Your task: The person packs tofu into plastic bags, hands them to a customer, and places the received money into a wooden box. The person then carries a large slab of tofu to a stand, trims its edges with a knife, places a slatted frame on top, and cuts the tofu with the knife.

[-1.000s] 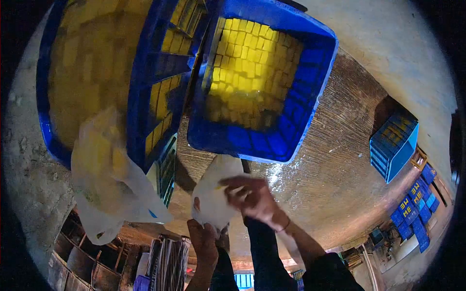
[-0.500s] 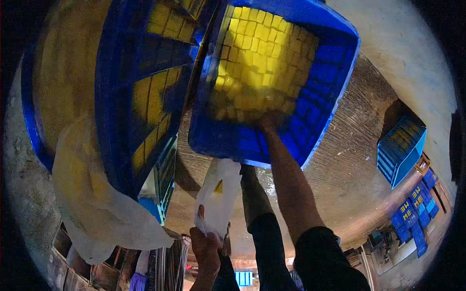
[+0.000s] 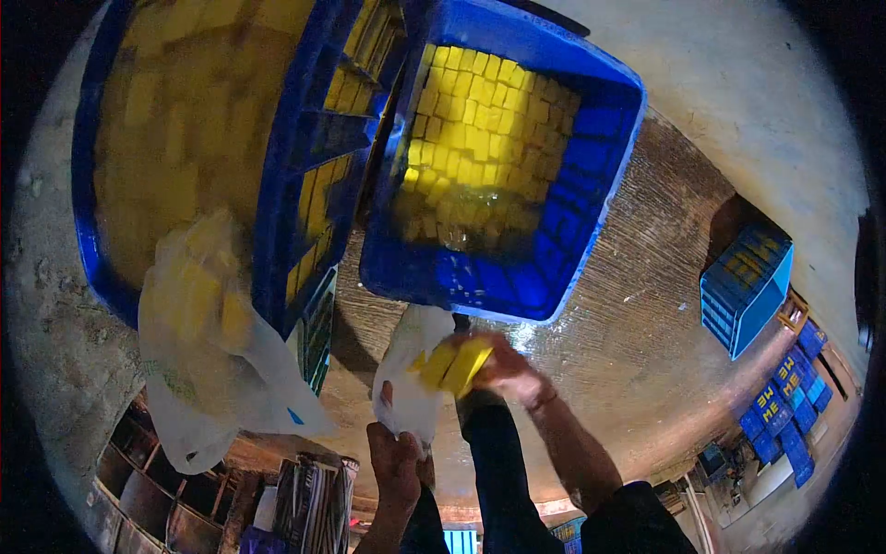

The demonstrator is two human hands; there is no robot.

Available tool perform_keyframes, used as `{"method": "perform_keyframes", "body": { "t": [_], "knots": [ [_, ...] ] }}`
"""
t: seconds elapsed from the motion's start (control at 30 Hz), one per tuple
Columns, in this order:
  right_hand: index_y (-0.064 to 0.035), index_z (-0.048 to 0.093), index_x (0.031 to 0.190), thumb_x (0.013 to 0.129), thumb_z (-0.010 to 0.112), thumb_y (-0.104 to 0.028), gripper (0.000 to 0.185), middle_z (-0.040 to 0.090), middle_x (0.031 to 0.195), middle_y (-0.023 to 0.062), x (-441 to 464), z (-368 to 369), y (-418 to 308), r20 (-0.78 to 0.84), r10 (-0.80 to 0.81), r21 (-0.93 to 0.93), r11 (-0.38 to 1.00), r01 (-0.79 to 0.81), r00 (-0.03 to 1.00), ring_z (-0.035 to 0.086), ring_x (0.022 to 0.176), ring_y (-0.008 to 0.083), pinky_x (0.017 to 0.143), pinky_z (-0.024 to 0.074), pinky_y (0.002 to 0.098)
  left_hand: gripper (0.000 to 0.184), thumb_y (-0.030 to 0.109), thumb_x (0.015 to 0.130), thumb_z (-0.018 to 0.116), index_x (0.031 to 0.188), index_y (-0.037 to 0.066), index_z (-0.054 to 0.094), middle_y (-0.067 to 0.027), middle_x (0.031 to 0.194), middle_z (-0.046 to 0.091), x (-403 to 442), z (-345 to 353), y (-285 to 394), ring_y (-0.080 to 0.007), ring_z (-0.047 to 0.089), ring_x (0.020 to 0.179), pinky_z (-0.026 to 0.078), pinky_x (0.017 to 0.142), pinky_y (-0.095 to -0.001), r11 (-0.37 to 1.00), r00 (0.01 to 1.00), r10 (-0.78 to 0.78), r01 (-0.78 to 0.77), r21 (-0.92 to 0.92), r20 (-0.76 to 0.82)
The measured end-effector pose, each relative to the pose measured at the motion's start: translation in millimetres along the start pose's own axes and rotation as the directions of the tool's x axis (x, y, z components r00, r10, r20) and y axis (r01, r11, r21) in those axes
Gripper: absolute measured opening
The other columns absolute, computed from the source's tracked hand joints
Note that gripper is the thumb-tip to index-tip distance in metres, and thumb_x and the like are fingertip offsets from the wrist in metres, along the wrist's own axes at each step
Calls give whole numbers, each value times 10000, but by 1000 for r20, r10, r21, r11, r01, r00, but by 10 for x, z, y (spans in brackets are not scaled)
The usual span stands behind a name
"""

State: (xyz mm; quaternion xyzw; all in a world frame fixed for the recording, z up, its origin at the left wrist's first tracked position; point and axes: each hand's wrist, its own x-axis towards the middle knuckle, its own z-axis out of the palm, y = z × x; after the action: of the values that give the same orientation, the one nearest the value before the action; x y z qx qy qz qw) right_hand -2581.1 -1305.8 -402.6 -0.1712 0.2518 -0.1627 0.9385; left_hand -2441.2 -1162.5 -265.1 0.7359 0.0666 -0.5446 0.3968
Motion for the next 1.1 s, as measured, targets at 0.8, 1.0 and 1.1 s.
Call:
{"method": "perform_keyframes", "body": {
  "t": [0.8,1.0,1.1],
  "knots": [
    [-66,562,1164,820,561,-159,356,460,1300,254,1932,-2029,482,-413,-379,-791,-302,-532,828,478,1157,412,949,411,511,491,140,916,512,1339,44,281,-85,817,511,203,-3,79,-112,433,489,383,406,-255,990,994,-63,51,-130,-91],
    [-66,588,1120,764,658,-112,366,640,996,176,1342,-1497,-47,-249,-526,-944,-56,-326,813,624,942,316,825,492,406,465,105,899,516,1310,44,308,-62,857,494,79,118,324,-113,430,489,392,412,-260,983,990,-124,112,-145,-74],
    [-25,553,1159,629,791,-136,592,644,1039,121,913,-973,-294,-437,-351,-860,433,-270,828,614,954,282,851,484,399,416,81,902,497,1280,60,325,-59,898,499,36,72,304,-115,441,496,409,427,-259,978,990,-141,134,-162,-32]
  ]
}}
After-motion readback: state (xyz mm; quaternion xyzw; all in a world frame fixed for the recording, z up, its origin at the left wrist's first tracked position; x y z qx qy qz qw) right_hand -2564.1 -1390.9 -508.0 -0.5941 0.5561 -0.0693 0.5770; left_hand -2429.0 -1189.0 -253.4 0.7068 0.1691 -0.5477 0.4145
